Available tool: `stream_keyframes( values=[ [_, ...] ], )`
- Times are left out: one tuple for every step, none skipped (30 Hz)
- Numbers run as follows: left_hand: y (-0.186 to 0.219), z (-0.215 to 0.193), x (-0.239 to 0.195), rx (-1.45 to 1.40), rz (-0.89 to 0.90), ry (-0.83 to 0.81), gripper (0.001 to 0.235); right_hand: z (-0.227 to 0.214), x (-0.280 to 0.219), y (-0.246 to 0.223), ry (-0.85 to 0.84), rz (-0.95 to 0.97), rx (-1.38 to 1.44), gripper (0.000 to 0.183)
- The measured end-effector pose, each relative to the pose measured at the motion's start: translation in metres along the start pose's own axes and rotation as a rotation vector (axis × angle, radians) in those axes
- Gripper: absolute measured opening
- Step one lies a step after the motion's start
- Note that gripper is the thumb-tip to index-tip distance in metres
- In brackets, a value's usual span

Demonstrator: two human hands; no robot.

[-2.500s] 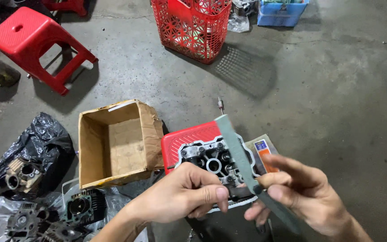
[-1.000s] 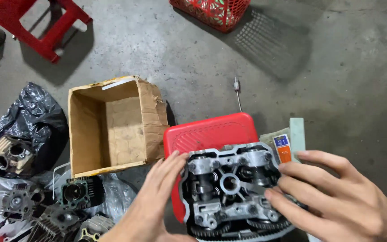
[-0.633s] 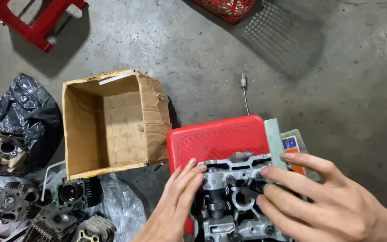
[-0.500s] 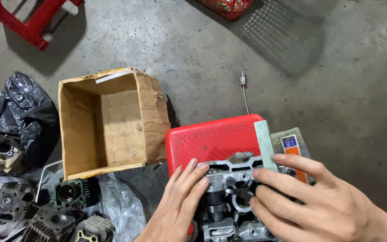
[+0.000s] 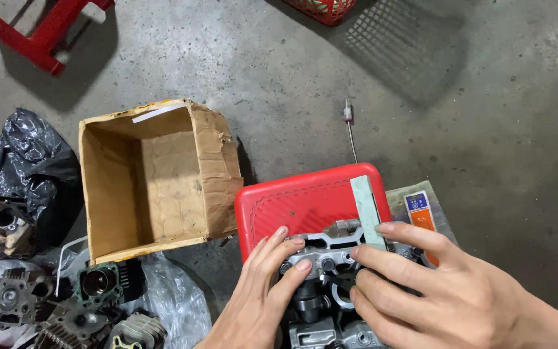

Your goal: Measuring valve clearances on a motorcycle cylinder head using a feeler gauge

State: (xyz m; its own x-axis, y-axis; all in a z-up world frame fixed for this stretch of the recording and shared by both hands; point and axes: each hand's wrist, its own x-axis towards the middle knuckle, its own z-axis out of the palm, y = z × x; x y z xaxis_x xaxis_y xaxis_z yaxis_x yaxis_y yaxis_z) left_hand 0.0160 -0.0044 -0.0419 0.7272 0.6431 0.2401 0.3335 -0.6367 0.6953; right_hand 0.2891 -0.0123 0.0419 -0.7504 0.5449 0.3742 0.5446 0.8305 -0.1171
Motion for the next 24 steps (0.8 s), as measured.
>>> stream_keyframes(
  values=[
    [0.0,0.0,0.0,0.0,0.001,0.0,0.045,0.001,-0.001,0.0,0.0,0.0,-0.001,0.009],
    [-0.001,0.0,0.0,-0.024,0.003,-0.001,0.045,0.002,-0.002,0.0,-0.008,-0.005,0.009,0.01],
    [-0.001,0.0,0.0,-0.048,0.004,-0.001,0.044,0.003,-0.002,0.0,-0.016,-0.011,0.019,0.011],
    [-0.001,0.0,0.001,-0.048,0.004,-0.001,0.044,0.003,-0.002,-0.001,-0.015,-0.011,0.019,0.011],
    [0.0,-0.001,0.001,-0.05,0.003,0.001,0.044,0.004,-0.002,-0.001,-0.012,-0.009,0.034,0.012],
    [0.001,-0.001,0.001,-0.052,0.002,0.003,0.045,0.004,-0.002,-0.002,-0.008,-0.006,0.048,0.012],
    [0.001,-0.001,0.002,-0.052,0.002,0.004,0.045,0.005,0.0,-0.002,-0.008,-0.007,0.048,0.012],
    [0.001,-0.002,0.002,-0.044,0.006,0.012,0.045,0.005,0.001,-0.001,0.008,-0.007,0.037,0.011],
    [0.002,-0.002,0.002,-0.036,0.008,0.021,0.045,0.005,0.003,-0.001,0.024,-0.008,0.027,0.009],
    [0.003,-0.003,0.003,-0.036,0.008,0.022,0.045,0.004,0.001,-0.001,0.023,-0.009,0.027,0.009],
    [0.004,-0.004,0.003,-0.038,0.005,0.02,0.045,0.005,0.0,-0.002,0.016,0.0,0.041,0.009],
    [0.005,-0.005,0.004,-0.041,0.003,0.017,0.045,0.005,-0.001,-0.003,0.01,0.009,0.054,0.008],
    [0.005,-0.005,0.003,-0.042,0.003,0.017,0.045,0.006,-0.002,-0.004,0.009,0.01,0.054,0.008],
    [0.005,-0.004,0.003,-0.063,-0.01,0.01,0.045,0.008,-0.004,-0.005,0.026,0.008,0.033,0.003],
    [0.005,-0.004,0.003,-0.084,-0.02,0.003,0.045,0.009,-0.006,-0.006,0.043,0.006,0.01,0.002],
    [0.004,-0.003,0.003,-0.086,-0.019,0.003,0.045,0.009,-0.005,-0.006,0.041,0.007,0.009,0.002],
    [0.004,-0.002,0.002,-0.073,-0.016,0.008,0.045,0.009,-0.004,-0.006,0.042,0.01,0.031,0.002],
    [0.003,-0.002,0.002,-0.06,-0.012,0.013,0.044,0.009,-0.003,-0.007,0.042,0.014,0.053,0.003],
    [0.004,-0.002,0.002,-0.06,-0.012,0.013,0.044,0.007,0.0,-0.005,0.042,0.014,0.053,0.003],
    [0.004,-0.002,0.002,-0.067,-0.012,0.014,0.045,0.006,0.003,-0.004,0.04,0.014,0.099,0.003],
    [0.004,-0.002,0.002,-0.076,-0.012,0.017,0.045,0.004,0.007,-0.002,0.036,0.012,0.145,0.003],
    [0.005,-0.003,0.002,-0.077,-0.013,0.019,0.045,0.004,0.008,-0.002,0.035,0.011,0.145,0.003],
    [0.005,-0.004,0.003,-0.084,-0.011,0.018,0.047,0.004,0.009,-0.002,0.035,0.004,0.145,0.006],
    [0.006,-0.005,0.003,-0.09,-0.01,0.017,0.048,0.004,0.009,-0.002,0.035,-0.003,0.144,0.008]
  ],
)
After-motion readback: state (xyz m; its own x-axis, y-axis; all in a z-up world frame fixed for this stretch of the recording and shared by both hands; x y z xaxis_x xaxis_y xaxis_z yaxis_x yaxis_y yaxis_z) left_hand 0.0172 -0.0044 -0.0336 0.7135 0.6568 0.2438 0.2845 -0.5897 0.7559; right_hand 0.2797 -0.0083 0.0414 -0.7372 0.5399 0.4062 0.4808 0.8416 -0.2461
